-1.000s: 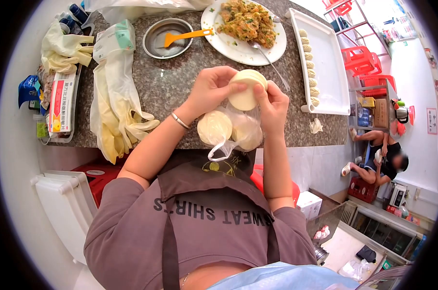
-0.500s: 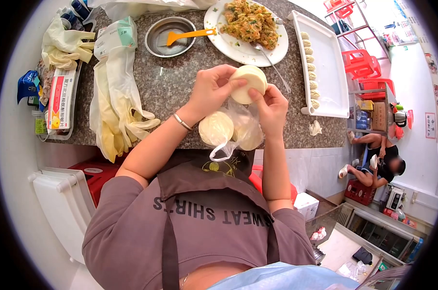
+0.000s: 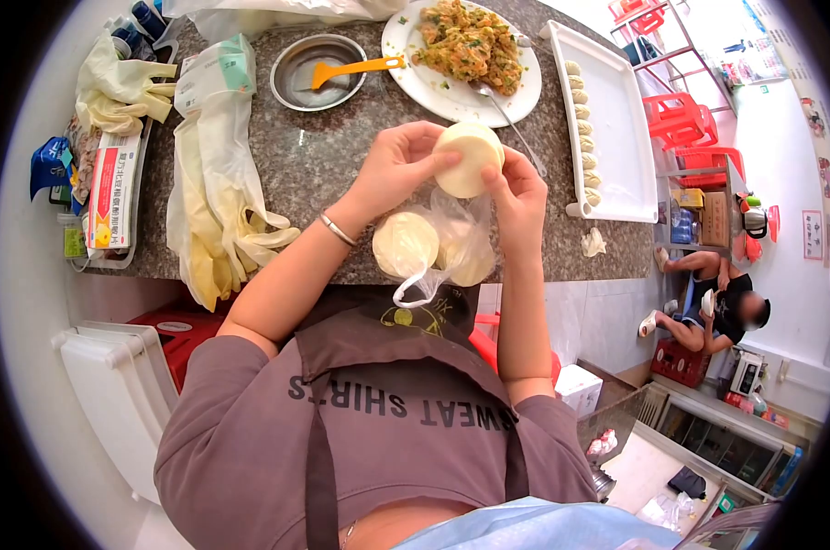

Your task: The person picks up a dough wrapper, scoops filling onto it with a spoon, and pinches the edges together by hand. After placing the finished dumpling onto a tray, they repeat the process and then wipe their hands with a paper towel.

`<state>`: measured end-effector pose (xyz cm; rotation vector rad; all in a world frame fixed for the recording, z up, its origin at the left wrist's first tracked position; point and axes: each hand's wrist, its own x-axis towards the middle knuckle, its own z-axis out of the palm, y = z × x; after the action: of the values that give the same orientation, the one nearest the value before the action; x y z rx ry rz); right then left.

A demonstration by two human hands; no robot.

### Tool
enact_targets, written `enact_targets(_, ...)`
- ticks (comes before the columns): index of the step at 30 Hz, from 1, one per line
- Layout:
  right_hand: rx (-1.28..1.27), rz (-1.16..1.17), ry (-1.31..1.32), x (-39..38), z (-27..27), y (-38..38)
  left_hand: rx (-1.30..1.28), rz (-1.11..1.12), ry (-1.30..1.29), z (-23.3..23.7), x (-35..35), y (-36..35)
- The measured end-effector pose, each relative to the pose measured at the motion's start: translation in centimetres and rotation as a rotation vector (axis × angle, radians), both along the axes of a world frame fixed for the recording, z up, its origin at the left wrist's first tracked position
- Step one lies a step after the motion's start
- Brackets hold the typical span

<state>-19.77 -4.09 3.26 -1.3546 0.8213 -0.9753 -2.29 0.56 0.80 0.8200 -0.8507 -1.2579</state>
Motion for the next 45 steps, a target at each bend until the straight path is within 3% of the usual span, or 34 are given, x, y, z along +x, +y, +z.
enact_targets(5, -0.012, -0.069, -0.012, 0.1, -1.2, -0.1, 0.057, -0.056, 0.027, 0.6, 0.2, 0.3)
enact_targets(7, 0.043, -0.074, -0.130, 0.6, -1.3, 0.0, 0.063, -0.051, 0.045, 0.4, 0.2, 0.2)
enact_targets(10, -0.064, -0.117, -0.080, 1.7, 1.1, 0.5, 0.018, -0.048, 0.001, 0.1, 0.2, 0.2)
enact_targets(14, -0.025, -0.003, 0.030, 0.0, -0.4, -0.3, 0.004, -0.052, -0.015, 0.3, -0.2, 0.3)
enact_targets(20, -0.089, -0.144, -0.049, 1.4, 0.5, 0.1, 0.023, -0.072, -0.078, 0.3, 0.3, 0.4)
enact_targets(22, -0.050, 0.064, 0.091, 0.2, 0.8, -0.7, 0.026, -0.118, -0.104, 0.4, 0.2, 0.5)
enact_targets(23, -0.051, 0.062, 0.092, 0.1, 0.8, -0.5, 0.054, -0.099, -0.095, 0.4, 0.2, 0.6)
enact_targets(25, -0.090, -0.030, 0.097, 0.2, 0.9, -0.2, 0.079, -0.073, -0.088, 0.7, 0.2, 0.7)
enact_targets(27, -0.080, -0.065, 0.070, 0.6, 0.7, -0.1, 0.041, -0.196, 0.068, 1.4, 0.1, 0.7)
enact_targets(29, -0.066, -0.105, 0.043, 0.9, 0.3, 0.0, 0.015, -0.225, -0.011, 0.7, -0.1, 0.6)
enact_targets(32, -0.275, -0.176, 0.025, 1.3, 0.4, -0.7, 0.035, -0.187, -0.060, 0.7, 0.2, 0.6)
enact_targets(34, -0.222, 0.076, 0.171, 0.5, 1.5, -1.1, 0.036, -0.237, -0.100, 0.3, 0.5, 0.6)
enact_targets(38, -0.149, 0.028, 0.235, 0.1, 1.0, -0.8, 0.048, -0.231, -0.146, 0.8, 0.3, 0.7)
enact_targets(43, -0.114, -0.153, -0.044, 1.8, 1.3, 0.4, 0.037, -0.117, -0.033, 0.2, 0.0, 0.5)
enact_targets(45, -0.173, -0.111, 0.021, 1.3, 0.8, -0.3, 0.027, -0.135, -0.056, 0.1, 0.2, 0.5)
